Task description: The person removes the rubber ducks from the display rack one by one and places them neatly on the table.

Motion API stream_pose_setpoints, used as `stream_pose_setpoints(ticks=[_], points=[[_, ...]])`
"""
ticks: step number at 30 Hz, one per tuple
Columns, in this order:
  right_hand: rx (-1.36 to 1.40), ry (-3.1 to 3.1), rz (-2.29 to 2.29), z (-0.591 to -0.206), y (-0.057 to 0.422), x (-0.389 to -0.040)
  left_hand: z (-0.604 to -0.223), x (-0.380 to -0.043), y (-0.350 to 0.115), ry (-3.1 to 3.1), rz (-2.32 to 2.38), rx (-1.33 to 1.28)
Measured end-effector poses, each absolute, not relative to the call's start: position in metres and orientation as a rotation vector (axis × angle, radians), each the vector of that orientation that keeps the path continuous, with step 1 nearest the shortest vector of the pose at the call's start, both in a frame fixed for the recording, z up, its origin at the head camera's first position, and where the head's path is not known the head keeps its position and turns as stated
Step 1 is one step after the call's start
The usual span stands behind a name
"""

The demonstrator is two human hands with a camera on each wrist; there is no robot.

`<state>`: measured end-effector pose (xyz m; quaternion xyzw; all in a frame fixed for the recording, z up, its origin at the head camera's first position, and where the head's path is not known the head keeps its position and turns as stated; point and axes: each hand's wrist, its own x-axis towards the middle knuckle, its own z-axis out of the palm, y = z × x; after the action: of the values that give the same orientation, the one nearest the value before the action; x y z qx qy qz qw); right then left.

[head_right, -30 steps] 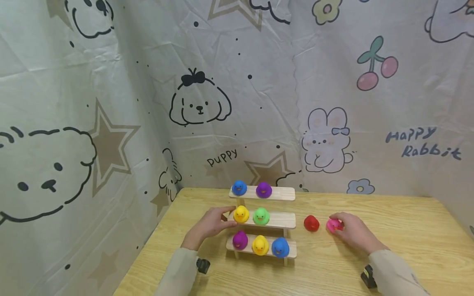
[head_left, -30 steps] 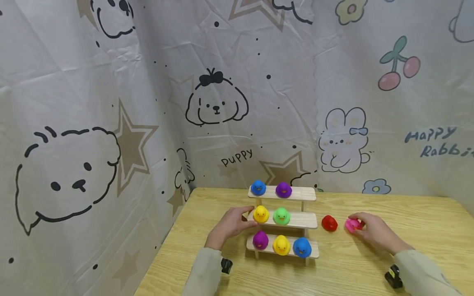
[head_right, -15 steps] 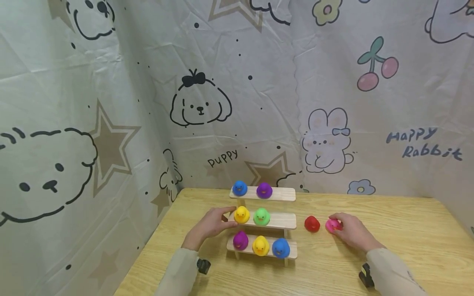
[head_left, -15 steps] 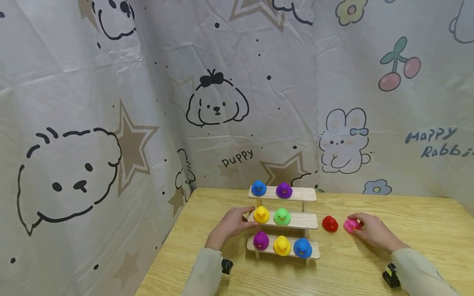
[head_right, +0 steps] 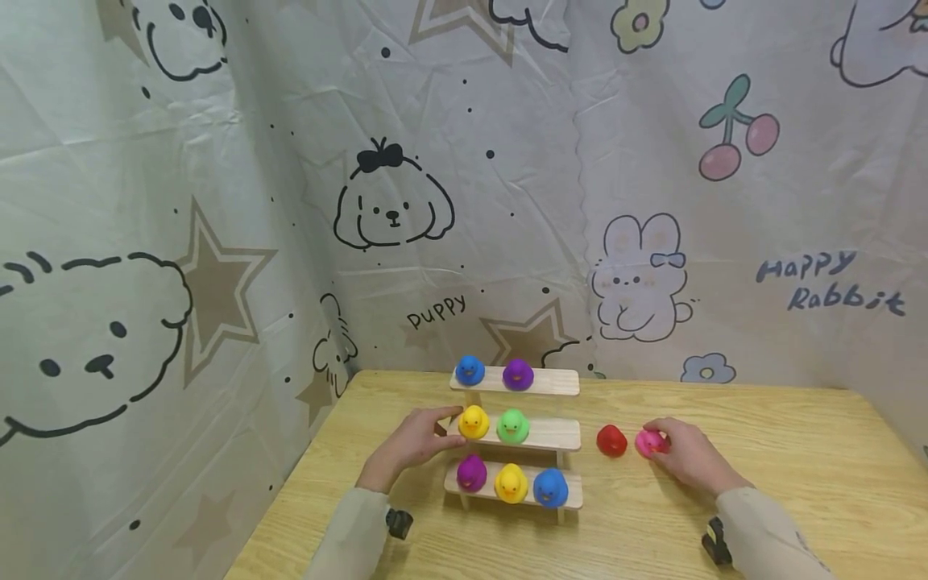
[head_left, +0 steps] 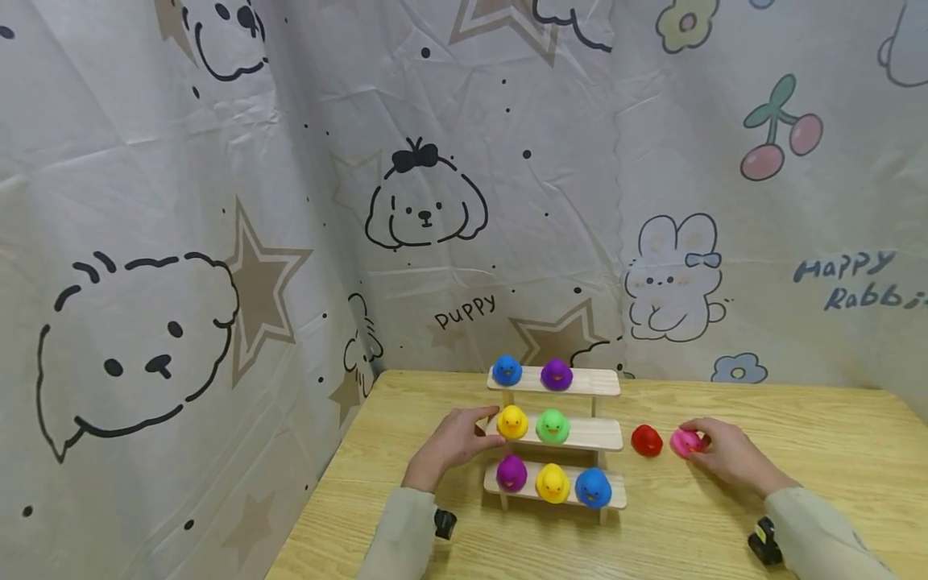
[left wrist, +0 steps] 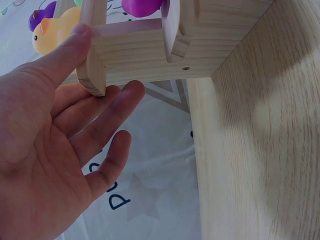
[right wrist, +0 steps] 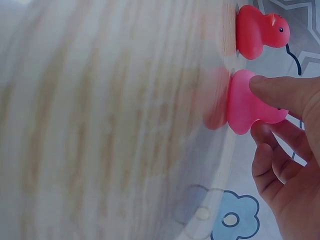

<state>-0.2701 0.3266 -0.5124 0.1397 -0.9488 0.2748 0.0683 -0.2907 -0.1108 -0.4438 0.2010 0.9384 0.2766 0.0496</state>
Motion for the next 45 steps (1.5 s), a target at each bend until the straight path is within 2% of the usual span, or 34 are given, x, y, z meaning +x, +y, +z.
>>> stream_pose_setpoints(ticks=[22,45], points=[[0.450,-2.799,0.691,-0.497,0.325,-0.246,-0.445,-0.293,-0.113,2.872,0.836,0.663],[0.583,-2.730,0.623,-0.479,0.285,-0.215,-0.446,-0.294,-0.112,2.857,0.849,0.649]])
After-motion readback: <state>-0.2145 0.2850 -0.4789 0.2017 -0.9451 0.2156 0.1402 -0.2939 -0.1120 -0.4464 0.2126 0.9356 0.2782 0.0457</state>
